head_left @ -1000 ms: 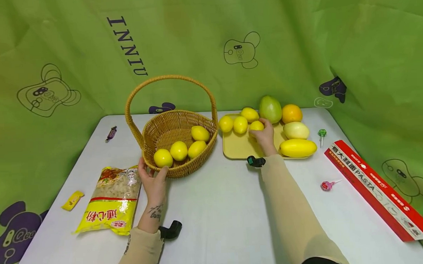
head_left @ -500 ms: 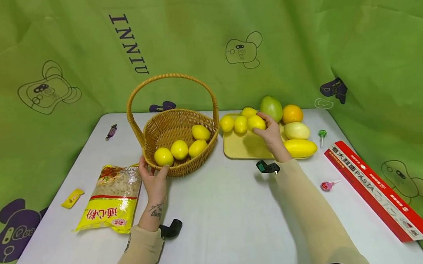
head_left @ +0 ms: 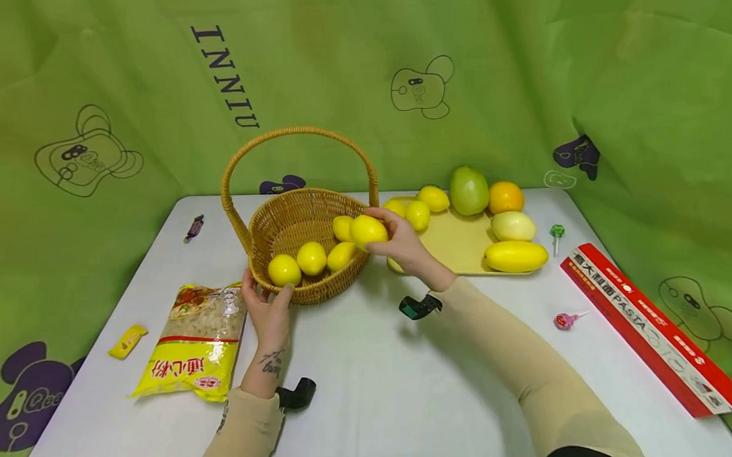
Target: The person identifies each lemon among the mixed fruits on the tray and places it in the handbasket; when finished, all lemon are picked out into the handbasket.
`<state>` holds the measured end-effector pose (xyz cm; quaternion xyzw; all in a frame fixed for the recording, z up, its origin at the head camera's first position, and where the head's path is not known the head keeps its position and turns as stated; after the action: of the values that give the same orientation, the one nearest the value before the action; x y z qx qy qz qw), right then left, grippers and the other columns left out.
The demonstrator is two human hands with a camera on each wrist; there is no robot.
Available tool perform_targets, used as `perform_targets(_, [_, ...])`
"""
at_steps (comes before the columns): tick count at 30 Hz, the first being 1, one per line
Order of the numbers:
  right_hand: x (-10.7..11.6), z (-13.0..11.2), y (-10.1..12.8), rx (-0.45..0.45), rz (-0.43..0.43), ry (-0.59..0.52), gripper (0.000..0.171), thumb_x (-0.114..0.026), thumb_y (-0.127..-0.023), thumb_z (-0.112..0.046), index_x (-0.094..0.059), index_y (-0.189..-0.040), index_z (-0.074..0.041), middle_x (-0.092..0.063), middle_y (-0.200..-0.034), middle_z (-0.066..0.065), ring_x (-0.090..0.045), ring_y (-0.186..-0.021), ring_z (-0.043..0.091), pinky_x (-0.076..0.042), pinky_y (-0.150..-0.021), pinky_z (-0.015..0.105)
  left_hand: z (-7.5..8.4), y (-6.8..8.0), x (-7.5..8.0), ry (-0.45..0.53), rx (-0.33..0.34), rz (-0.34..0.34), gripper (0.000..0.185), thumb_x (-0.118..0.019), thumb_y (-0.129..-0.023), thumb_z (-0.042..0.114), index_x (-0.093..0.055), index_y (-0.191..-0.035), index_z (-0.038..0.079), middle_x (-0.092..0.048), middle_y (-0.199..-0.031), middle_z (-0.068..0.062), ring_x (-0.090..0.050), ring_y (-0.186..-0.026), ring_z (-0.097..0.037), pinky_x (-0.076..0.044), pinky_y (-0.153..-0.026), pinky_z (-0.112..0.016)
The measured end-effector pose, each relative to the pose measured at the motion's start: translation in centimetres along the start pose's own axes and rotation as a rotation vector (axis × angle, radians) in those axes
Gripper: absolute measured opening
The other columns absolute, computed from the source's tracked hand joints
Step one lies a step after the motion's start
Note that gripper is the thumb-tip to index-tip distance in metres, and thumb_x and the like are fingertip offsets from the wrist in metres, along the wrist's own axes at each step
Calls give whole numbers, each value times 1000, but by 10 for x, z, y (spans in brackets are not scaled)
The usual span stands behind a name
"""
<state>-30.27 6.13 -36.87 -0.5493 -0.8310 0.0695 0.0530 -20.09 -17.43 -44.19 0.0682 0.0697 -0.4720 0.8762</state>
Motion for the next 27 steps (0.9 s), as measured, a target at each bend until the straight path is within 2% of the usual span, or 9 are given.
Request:
perform_targets(5, [-37, -1, -31, -29, -43, 114, 64, -65, -77, 2, -41, -136, -2, -42, -137, 13, -48, -113, 25, -45, -90, 33, 0, -1, 1, 2, -1, 5, 85, -58, -75, -5, -18, -145, 22, -23, -145, -3, -32, -125, -23, -41, -92, -28])
perform_targets(8, [-52, -5, -45, -26, -40, 145, 67, -66, -79, -2, -36, -139, -2, -39, -142, 13, -42, -125, 26, -39, -102, 36, 0, 0, 1, 3, -5, 2, 86, -58, -75, -5, -17, -146, 21, -22, -146, -4, -31, -126, -25, -42, -90, -27])
perform_targets(12, [-63, -17, -47, -28, -27, 107, 70, -66, -81, -1, -30, -141, 0, -33, -147, 14, -29, -136, 28, -27, -111, 35, 2, 1, 0, 3, -16, -7, 86, -57, -76, -6, -15, -146, 20, -22, -146, -6, -31, -126, -27, -42, -89, -25])
perform_targets(14, [-64, -25, -42, -26, -13, 92, 69, -65, -81, 1, -30, -141, 2, -34, -146, 15, -28, -136, 29, -26, -112, 34, 1, 1, -1, 6, -16, -13, 86, -57, -76, -6, -15, -146, 20, -22, -146, -6, -31, -126, -27, -42, -89, -25])
perform_targets(18, [-55, -28, -32, 8, 34, 0, 65, -64, -79, 5, -35, -137, 2, -39, -142, 14, -34, -133, 27, -27, -111, 34, 1, 0, -1, 10, -20, -13, 86, -57, -76, -6, -15, -146, 20, -21, -146, -6, -31, -125, -26, -41, -91, -28])
perform_targets(23, [-28, -25, -15, 82, 108, -149, 62, -61, -78, 13, -36, -134, 5, -45, -133, 14, -40, -127, 29, -29, -110, 38, -1, -1, 0, 9, -12, -12, 87, -58, -75, -5, -15, -146, 20, -21, -146, -4, -32, -125, -24, -41, -95, -32])
perform_targets(27, [-1, -27, 4, 136, 180, -229, 60, -57, -75, 19, -36, -130, 10, -51, -119, 5, -42, -122, 34, -29, -109, 45, -2, -1, 0, 8, -5, -10, 86, -58, -75, -5, -16, -146, 21, -21, -146, -3, -31, -126, -23, -41, -94, -31])
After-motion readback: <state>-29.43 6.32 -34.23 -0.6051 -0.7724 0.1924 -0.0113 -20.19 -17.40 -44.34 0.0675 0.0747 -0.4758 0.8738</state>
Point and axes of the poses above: each hand's wrist, its own y-axis away from the middle knuckle, its own x-axis out of the back of the hand, z = x × y, the point moved 6 cm from there along -y, towards the middle knuckle
